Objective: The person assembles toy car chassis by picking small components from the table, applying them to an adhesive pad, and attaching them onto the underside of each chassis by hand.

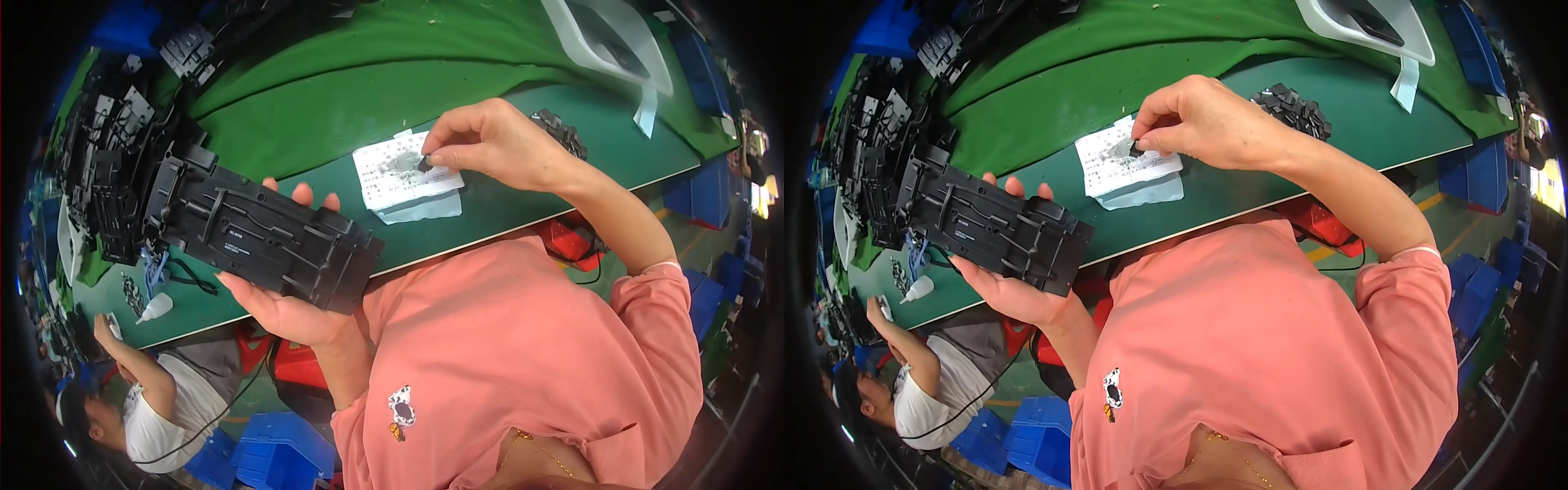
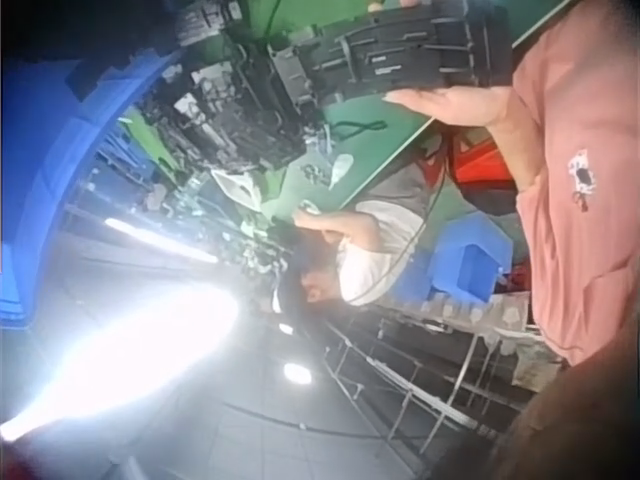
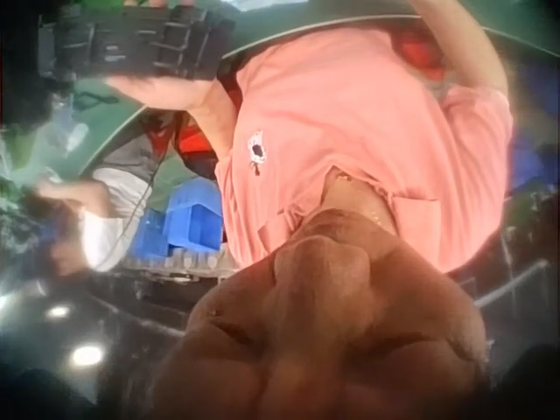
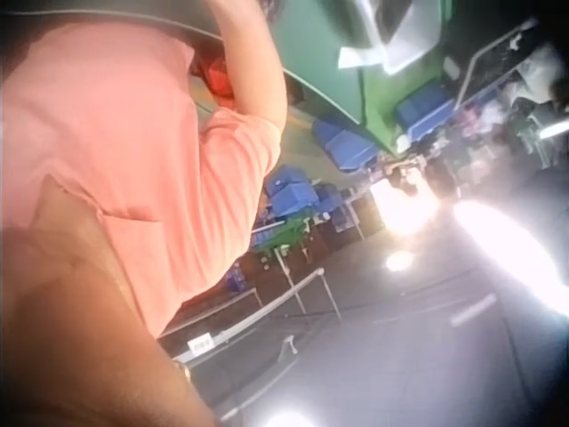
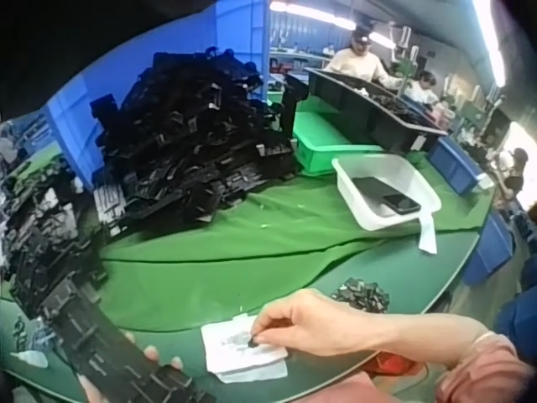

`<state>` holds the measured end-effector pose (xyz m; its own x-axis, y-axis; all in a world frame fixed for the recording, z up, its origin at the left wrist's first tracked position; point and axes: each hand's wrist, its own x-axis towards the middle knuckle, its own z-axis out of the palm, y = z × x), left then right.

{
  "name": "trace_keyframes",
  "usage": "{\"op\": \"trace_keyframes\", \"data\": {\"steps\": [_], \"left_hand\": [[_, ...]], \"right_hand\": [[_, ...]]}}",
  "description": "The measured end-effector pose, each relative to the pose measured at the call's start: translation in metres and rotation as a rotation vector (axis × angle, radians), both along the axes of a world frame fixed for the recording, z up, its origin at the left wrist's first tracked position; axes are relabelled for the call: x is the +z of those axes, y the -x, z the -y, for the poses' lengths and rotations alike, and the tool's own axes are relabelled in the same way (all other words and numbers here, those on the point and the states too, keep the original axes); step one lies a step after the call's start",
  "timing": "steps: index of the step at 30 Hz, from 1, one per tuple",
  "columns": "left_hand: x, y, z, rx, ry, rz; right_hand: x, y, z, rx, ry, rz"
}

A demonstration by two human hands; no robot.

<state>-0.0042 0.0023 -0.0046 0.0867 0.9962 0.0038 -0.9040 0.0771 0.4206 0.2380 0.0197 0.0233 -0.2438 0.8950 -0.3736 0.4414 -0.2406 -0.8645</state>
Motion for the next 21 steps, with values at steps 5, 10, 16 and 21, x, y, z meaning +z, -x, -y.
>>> {"op": "trace_keyframes", "data": {"steps": [5, 10, 16, 21], "left_hand": [[0.000, 0.007, 0.001, 0.044, 0.039, -0.026], [-0.002, 0.008, 0.001, 0.030, 0.017, 0.032], [-0.001, 0.008, 0.002, 0.038, 0.047, 0.028], [-0.004, 0.007, 0.002, 0.038, 0.056, 0.023]], "right_hand": [[-0.010, 0.011, -0.004, 0.183, -0.481, 0.322], [-0.021, 0.021, -0.004, 0.402, -0.847, 0.687], [-0.020, 0.029, -0.002, 0.455, -0.895, 0.691], [-0.023, 0.025, 0.001, 0.443, -0.951, 0.690]]}}
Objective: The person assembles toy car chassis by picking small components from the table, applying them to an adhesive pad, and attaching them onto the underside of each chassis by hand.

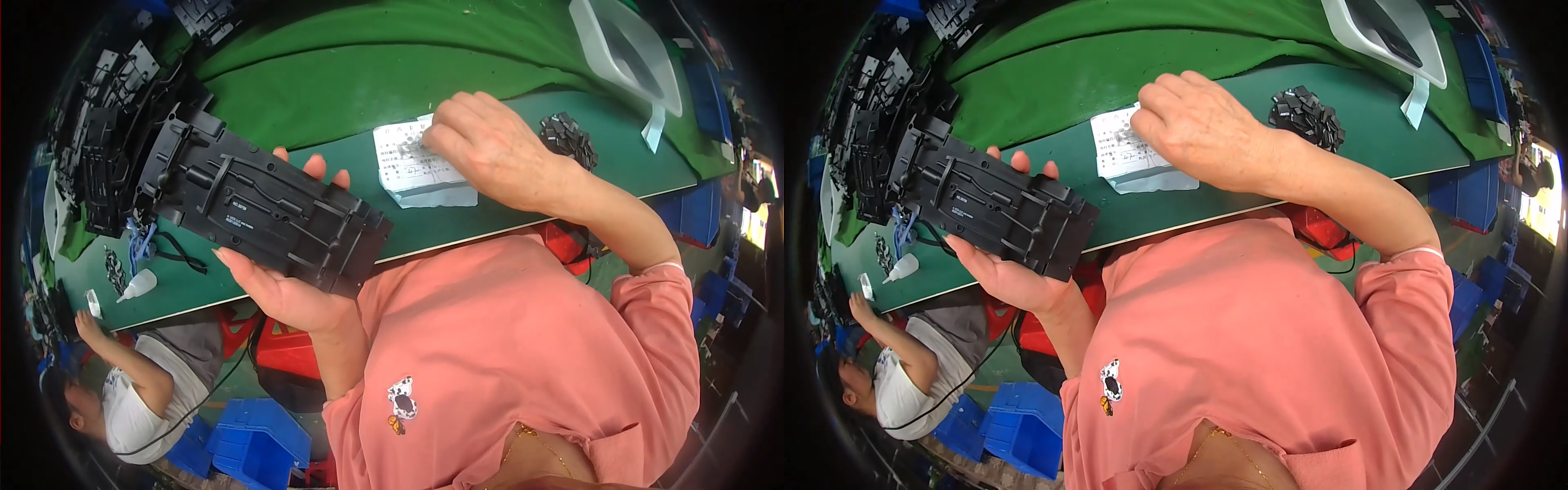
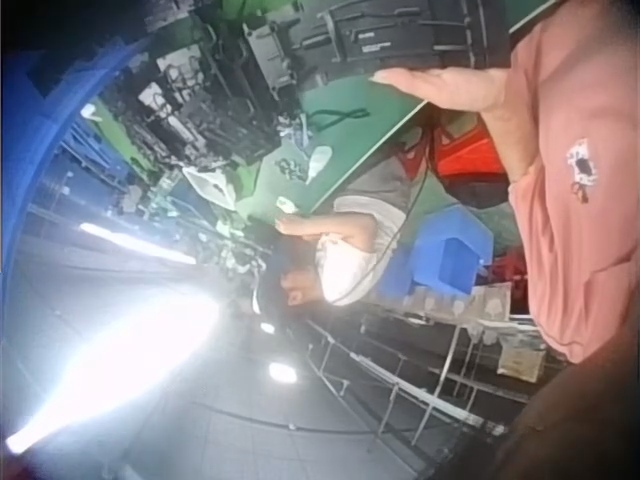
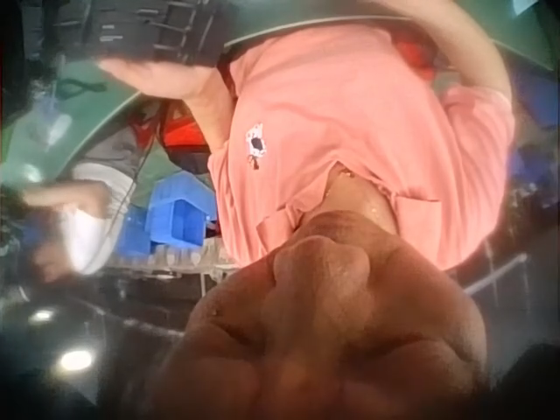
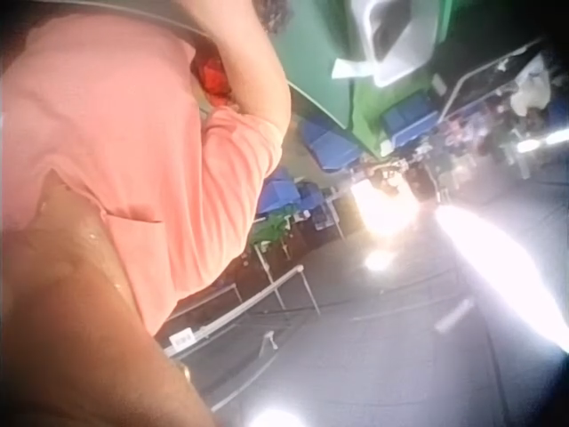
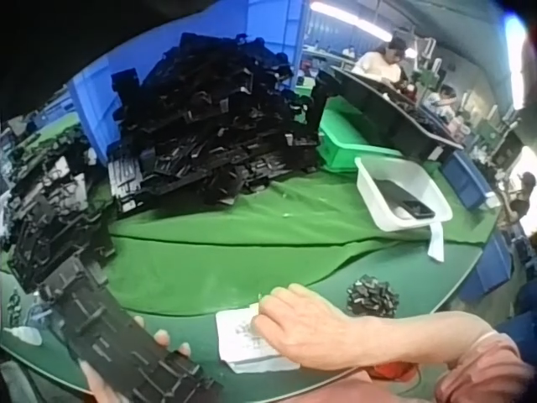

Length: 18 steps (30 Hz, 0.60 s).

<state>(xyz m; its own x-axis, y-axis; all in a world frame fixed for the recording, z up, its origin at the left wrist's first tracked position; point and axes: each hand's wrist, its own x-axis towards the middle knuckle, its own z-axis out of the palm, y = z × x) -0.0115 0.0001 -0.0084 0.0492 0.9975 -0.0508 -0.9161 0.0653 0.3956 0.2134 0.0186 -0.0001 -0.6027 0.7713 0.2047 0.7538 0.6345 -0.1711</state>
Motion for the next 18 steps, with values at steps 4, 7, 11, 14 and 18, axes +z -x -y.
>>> {"op": "trace_keyframes", "data": {"steps": [4, 7, 11, 14, 18], "left_hand": [[0.000, -0.001, 0.000, -0.004, 0.000, -0.016], [0.000, -0.002, -0.001, 0.000, 0.005, -0.024], [0.001, -0.002, -0.002, -0.008, -0.012, -0.047], [0.004, -0.003, -0.003, -0.019, -0.014, -0.056], [0.006, -0.003, -0.009, -0.021, -0.018, -0.133]], "right_hand": [[0.000, -0.002, -0.003, 0.004, -0.011, -0.032], [-0.001, 0.000, -0.003, 0.023, -0.020, 0.001], [0.003, -0.001, -0.002, 0.090, -0.019, 0.025], [0.004, -0.006, -0.005, 0.061, -0.009, -0.023], [0.011, -0.006, -0.010, -0.270, 0.511, -0.571]]}}
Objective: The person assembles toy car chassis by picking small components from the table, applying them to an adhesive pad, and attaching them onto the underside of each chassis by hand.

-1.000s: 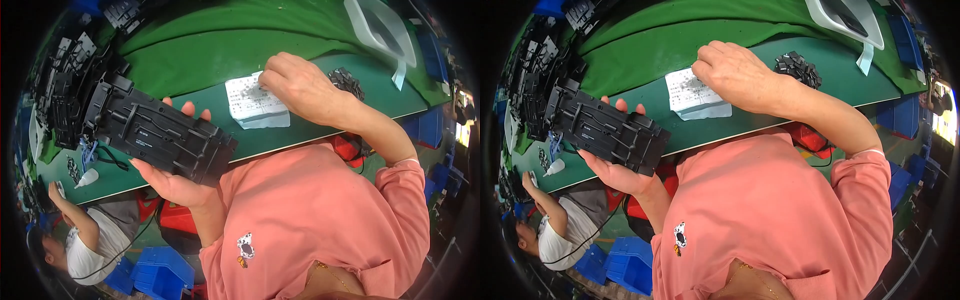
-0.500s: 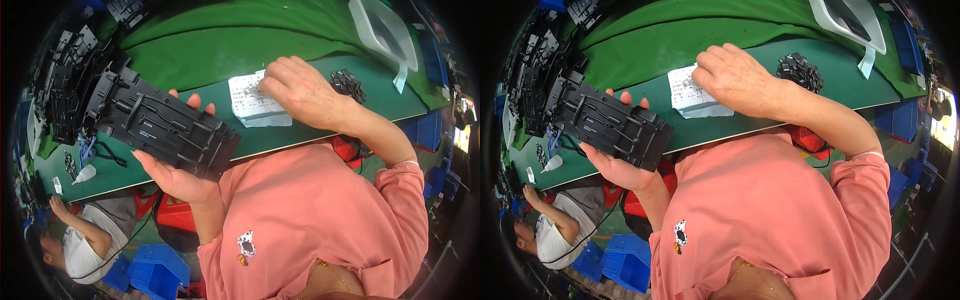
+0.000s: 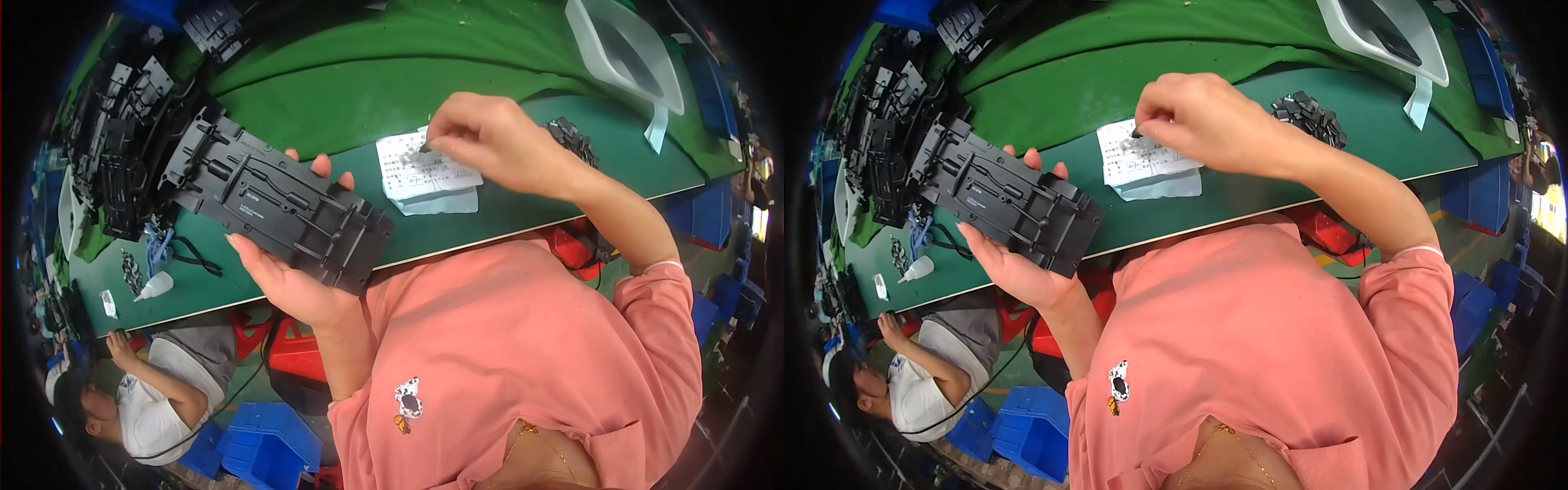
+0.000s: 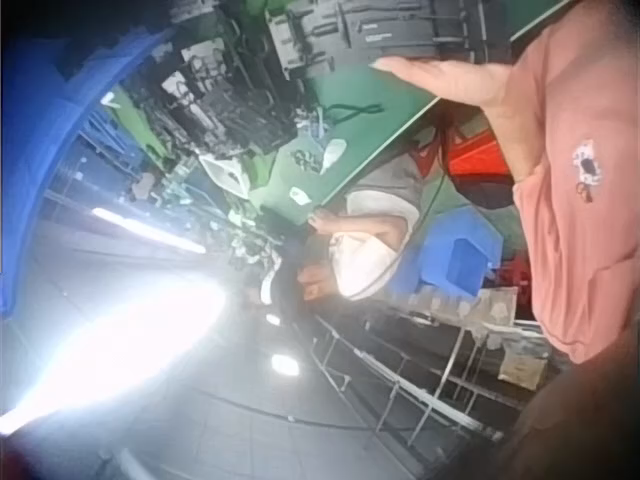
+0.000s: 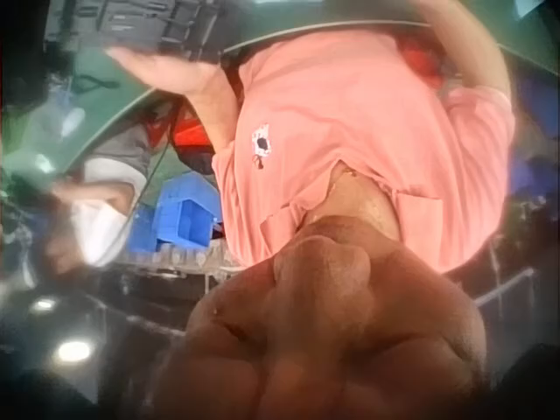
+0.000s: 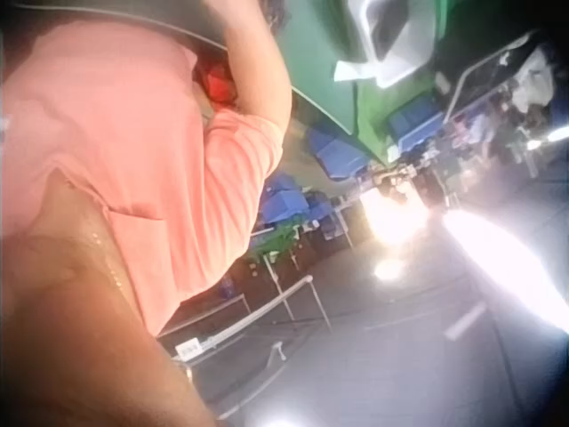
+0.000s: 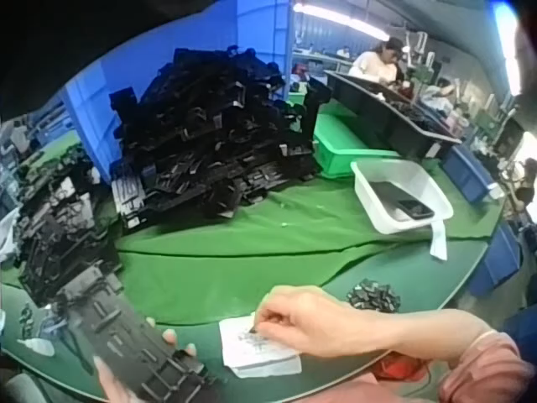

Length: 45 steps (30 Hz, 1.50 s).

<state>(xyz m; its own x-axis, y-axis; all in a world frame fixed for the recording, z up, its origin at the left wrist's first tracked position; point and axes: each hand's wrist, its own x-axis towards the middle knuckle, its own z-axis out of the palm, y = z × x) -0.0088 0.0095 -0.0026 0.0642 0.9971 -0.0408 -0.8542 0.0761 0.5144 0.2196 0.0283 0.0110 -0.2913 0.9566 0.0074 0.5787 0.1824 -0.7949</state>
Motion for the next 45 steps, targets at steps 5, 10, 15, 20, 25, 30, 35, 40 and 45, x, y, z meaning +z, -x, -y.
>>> {"op": "trace_keyframes", "data": {"steps": [5, 10, 15, 20, 25, 30, 35, 40, 45], "left_hand": [[0.003, 0.000, -0.011, -0.065, 0.048, 0.102], [0.012, -0.006, -0.012, 0.003, 0.097, -0.047], [0.008, -0.010, -0.019, -0.066, 0.062, 0.018], [0.013, -0.024, -0.020, -0.054, 0.089, -0.112], [0.017, -0.030, -0.018, -0.013, 0.050, -0.212], [0.022, -0.038, -0.015, 0.025, 0.019, -0.307], [0.022, -0.037, -0.013, 0.029, 0.008, -0.313], [0.022, -0.038, -0.012, 0.024, -0.003, -0.322], [0.022, -0.039, -0.011, 0.003, -0.019, -0.328]], "right_hand": [[0.011, -0.002, -0.009, -0.271, 0.773, -0.665], [0.012, -0.005, -0.005, -0.216, 0.871, -0.824], [0.017, 0.001, 0.000, -0.184, 0.560, -0.527], [0.034, 0.011, 0.018, -0.011, -0.181, -0.215], [0.029, 0.038, 0.029, 0.169, -0.510, -0.252], [0.012, 0.046, 0.028, 0.275, -0.683, -0.247], [0.012, 0.049, 0.029, 0.262, -0.752, -0.172], [0.009, 0.048, 0.029, 0.268, -0.795, -0.145], [0.008, 0.046, 0.028, 0.315, -0.804, -0.139]]}}
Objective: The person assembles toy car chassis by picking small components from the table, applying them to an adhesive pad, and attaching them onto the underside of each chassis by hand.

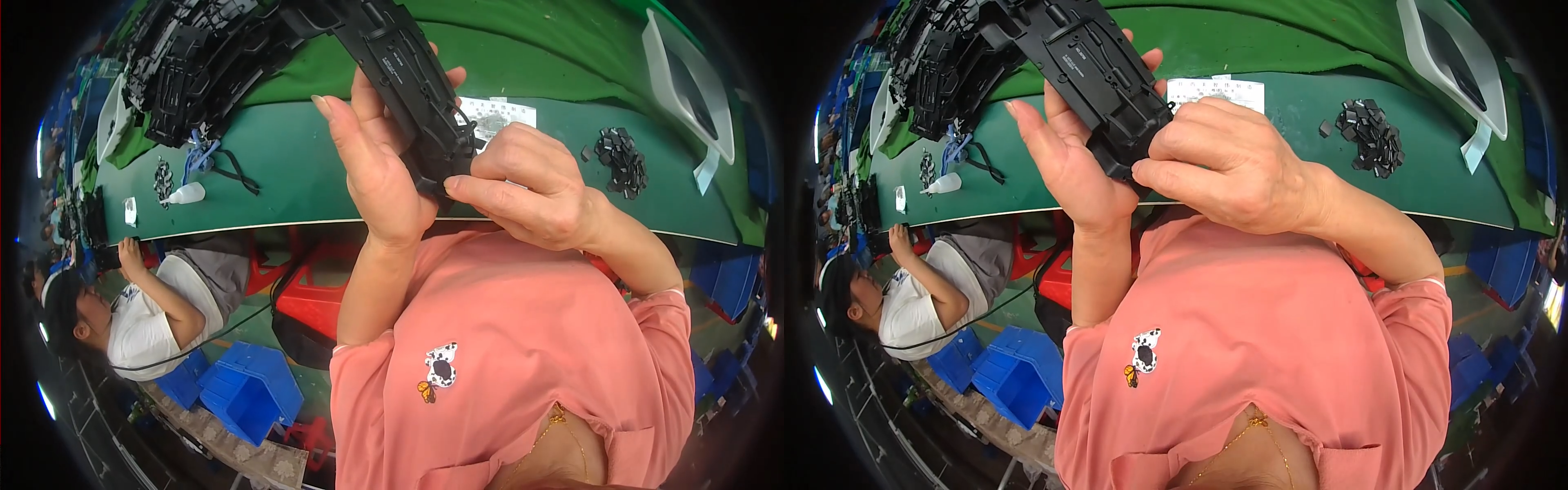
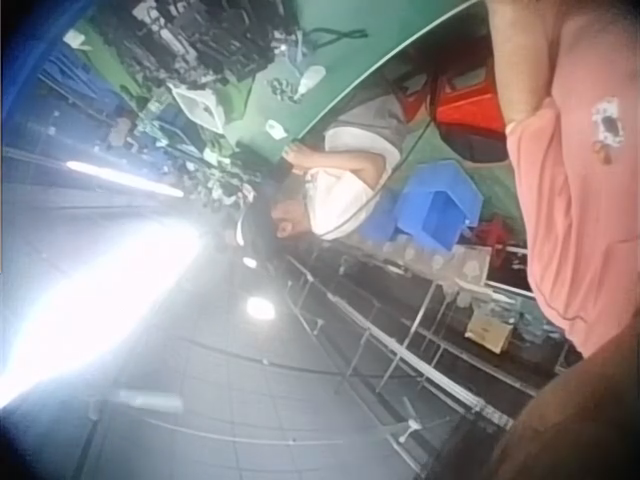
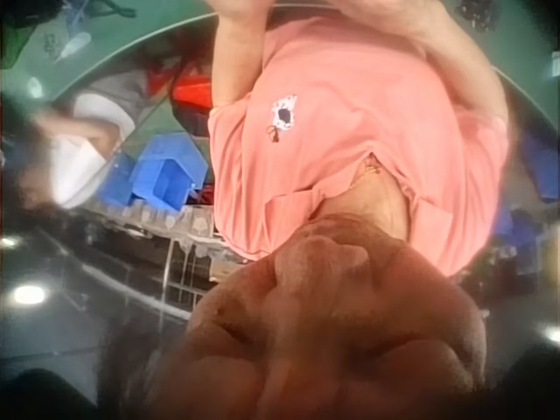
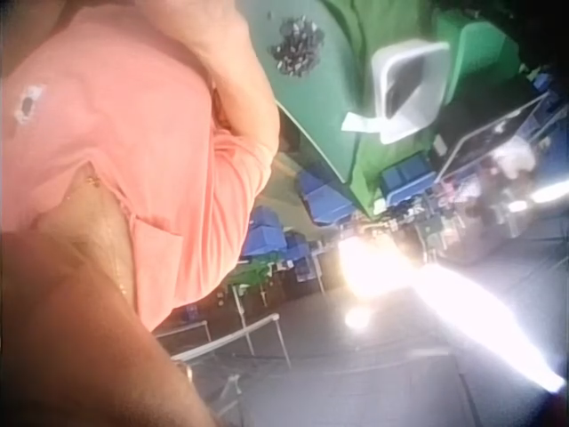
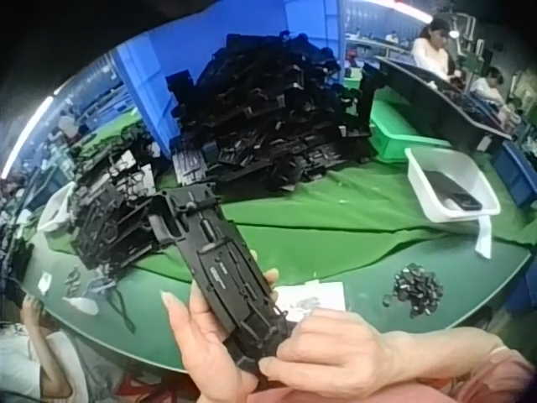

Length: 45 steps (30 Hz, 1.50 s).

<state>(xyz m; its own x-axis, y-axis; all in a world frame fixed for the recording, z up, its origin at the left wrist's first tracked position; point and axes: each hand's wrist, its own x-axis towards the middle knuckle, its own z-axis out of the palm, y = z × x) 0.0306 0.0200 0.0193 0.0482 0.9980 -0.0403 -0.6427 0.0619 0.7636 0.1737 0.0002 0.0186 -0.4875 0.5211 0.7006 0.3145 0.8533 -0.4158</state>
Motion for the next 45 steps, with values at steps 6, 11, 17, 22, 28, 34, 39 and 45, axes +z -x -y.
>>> {"op": "trace_keyframes", "data": {"steps": [6, 11, 17, 22, 28, 34, 39, 45], "left_hand": [[0.001, -0.001, 0.000, -0.010, -0.006, 0.002], [0.000, -0.001, -0.001, 0.017, -0.026, -0.019], [-0.001, 0.001, -0.001, 0.088, -0.127, 0.053], [0.000, 0.001, -0.001, 0.186, -0.260, -0.135], [-0.001, -0.006, -0.001, 0.230, -0.270, -0.175], [0.011, 0.002, -0.003, 0.215, -0.259, -0.268], [0.023, 0.021, -0.018, 0.046, -0.006, 0.157], [0.077, 0.083, -0.084, 0.285, -0.070, 0.104]], "right_hand": [[-0.001, 0.002, 0.000, 0.010, -0.012, -0.016], [-0.003, 0.003, 0.000, 0.013, -0.003, -0.014], [0.004, 0.002, 0.007, -0.072, 0.218, -0.181], [0.015, -0.001, 0.016, 0.091, 1.576, -0.403], [0.012, 0.011, 0.010, 0.116, 1.738, -0.569], [0.017, 0.014, 0.007, 0.075, 1.740, -0.511], [0.021, -0.005, 0.015, 0.021, 1.629, -0.464], [0.013, -0.037, 0.032, -0.153, 1.584, -0.663]]}}
